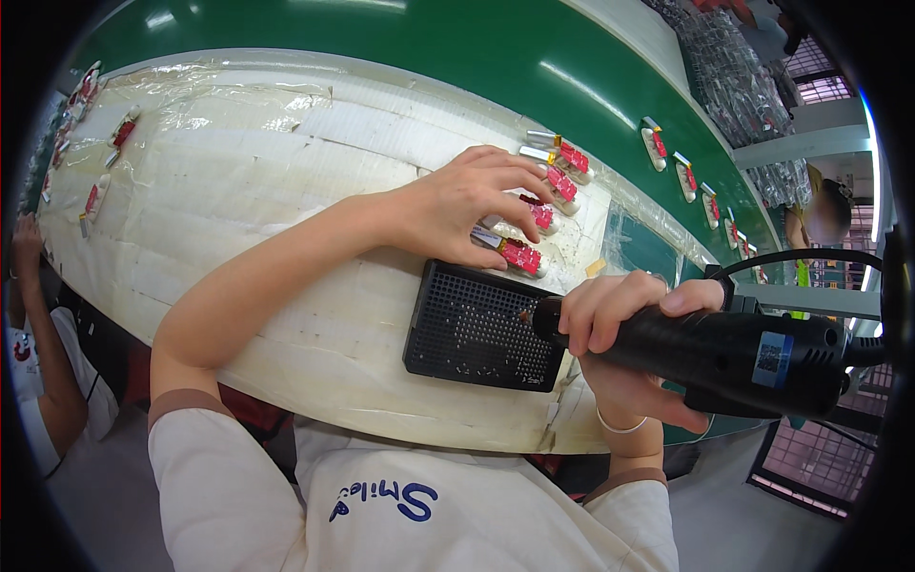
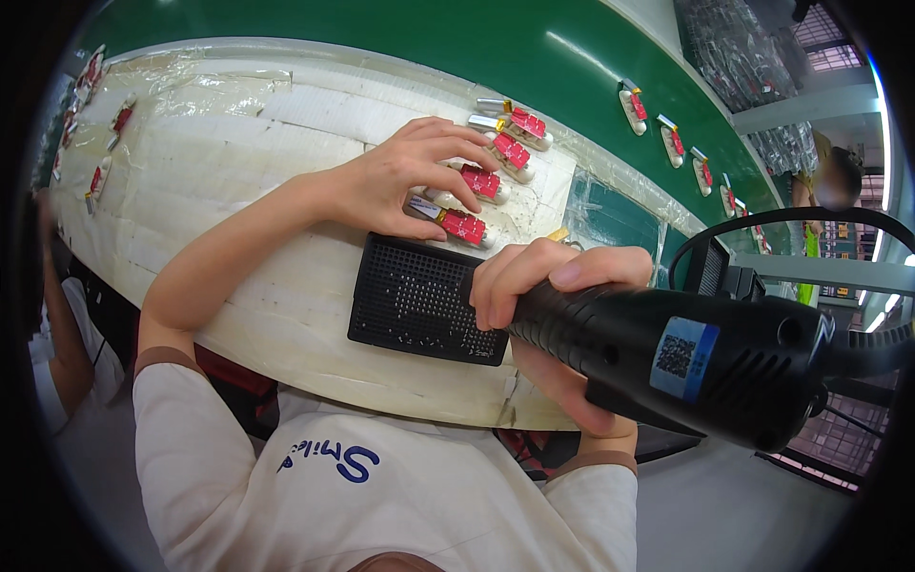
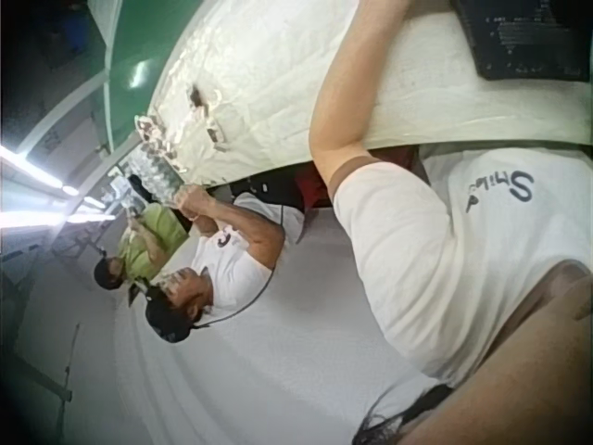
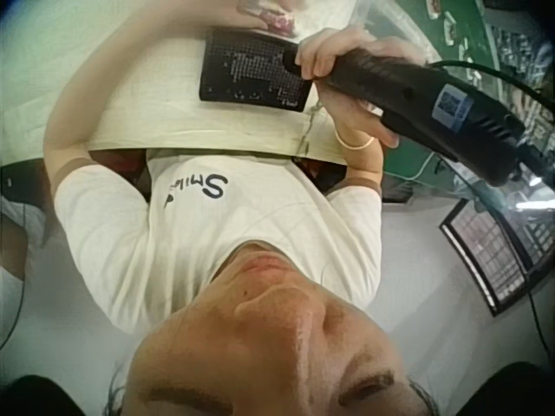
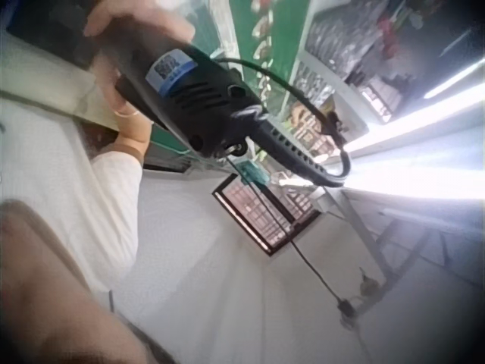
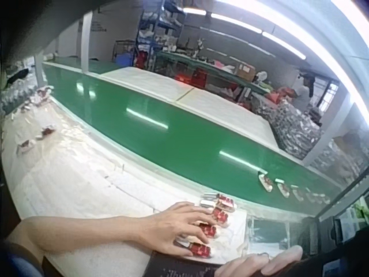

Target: Assembling small plastic fish-shaped items using an electric handheld fastening or welding tool on a factory line.

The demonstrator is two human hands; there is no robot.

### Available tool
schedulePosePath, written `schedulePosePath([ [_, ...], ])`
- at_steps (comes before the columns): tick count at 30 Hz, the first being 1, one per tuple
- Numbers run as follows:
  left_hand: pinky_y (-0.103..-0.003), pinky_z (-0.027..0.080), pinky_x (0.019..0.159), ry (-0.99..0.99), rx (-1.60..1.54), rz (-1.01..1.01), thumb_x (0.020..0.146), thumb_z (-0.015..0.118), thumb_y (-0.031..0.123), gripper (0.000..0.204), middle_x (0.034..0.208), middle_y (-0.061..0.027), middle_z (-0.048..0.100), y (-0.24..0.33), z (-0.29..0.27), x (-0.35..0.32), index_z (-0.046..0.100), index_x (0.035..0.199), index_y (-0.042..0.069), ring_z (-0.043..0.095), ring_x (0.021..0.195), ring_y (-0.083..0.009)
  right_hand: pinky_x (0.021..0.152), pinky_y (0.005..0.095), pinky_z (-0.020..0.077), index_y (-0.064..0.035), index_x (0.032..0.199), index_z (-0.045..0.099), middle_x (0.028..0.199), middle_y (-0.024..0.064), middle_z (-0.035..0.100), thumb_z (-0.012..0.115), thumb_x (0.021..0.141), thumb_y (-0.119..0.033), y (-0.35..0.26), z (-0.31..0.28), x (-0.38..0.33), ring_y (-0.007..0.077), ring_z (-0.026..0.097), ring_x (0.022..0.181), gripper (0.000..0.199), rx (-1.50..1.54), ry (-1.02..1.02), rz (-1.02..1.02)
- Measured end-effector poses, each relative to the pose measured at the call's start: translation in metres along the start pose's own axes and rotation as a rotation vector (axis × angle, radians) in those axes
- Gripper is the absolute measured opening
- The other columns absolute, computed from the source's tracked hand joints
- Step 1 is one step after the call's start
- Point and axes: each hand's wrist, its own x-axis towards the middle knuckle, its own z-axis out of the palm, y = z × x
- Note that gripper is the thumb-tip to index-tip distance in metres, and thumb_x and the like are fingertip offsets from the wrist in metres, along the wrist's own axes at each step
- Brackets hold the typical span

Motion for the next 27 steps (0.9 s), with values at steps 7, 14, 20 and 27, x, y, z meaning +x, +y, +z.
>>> schedulePosePath([
  [7, -0.045, 0.023, 0.105, -0.019, -0.048, -0.002, 0.060, 0.070, 0.015, 0.030, 0.124, -0.0054, 0.050, 0.003, 0.001, 0.000, 0.067, 0.090, 0.014, 0.035, 0.125, -0.0267, 0.061, 0.0391, 0.0461, -0.0091, 0.106, 0.037, 0.071, 0.0143, 0.055, 0.067, 0.056, -0.063, -0.002, 0.001, -0.005, 0.0272, 0.056, 0.062, 0.079, -0.002, 0.000, -0.004],
  [14, -0.045, 0.023, 0.105, -0.031, -0.056, -0.001, 0.061, 0.067, 0.014, 0.028, 0.124, -0.0057, 0.050, -0.003, -0.002, -0.001, 0.067, 0.089, 0.014, 0.035, 0.125, -0.0268, 0.062, 0.0396, 0.0462, -0.0090, 0.107, 0.036, 0.072, 0.0143, 0.055, 0.068, 0.055, -0.062, 0.004, -0.001, -0.002, 0.0275, 0.055, 0.062, 0.081, 0.015, 0.014, -0.005],
  [20, -0.045, 0.024, 0.104, -0.019, -0.049, 0.014, 0.062, 0.067, 0.013, 0.027, 0.123, -0.0061, 0.050, -0.001, -0.012, 0.008, 0.067, 0.089, 0.013, 0.036, 0.125, -0.0272, 0.050, 0.0326, 0.0467, -0.0127, 0.103, 0.031, 0.063, 0.0075, 0.050, 0.048, 0.062, -0.079, 0.003, 0.005, 0.009, 0.0193, 0.052, 0.048, 0.079, -0.200, 0.022, -0.070],
  [27, -0.045, 0.027, 0.101, -0.039, 0.041, -0.016, 0.063, 0.073, 0.019, 0.028, 0.108, -0.0032, 0.054, 0.006, -0.010, -0.008, 0.067, 0.091, 0.018, 0.046, 0.112, -0.0235, 0.048, 0.0342, 0.0453, -0.0097, 0.101, 0.032, 0.061, 0.0119, 0.051, 0.059, 0.069, -0.066, 0.019, 0.004, -0.005, 0.0228, 0.052, 0.049, 0.070, -0.046, 0.018, -0.127],
])
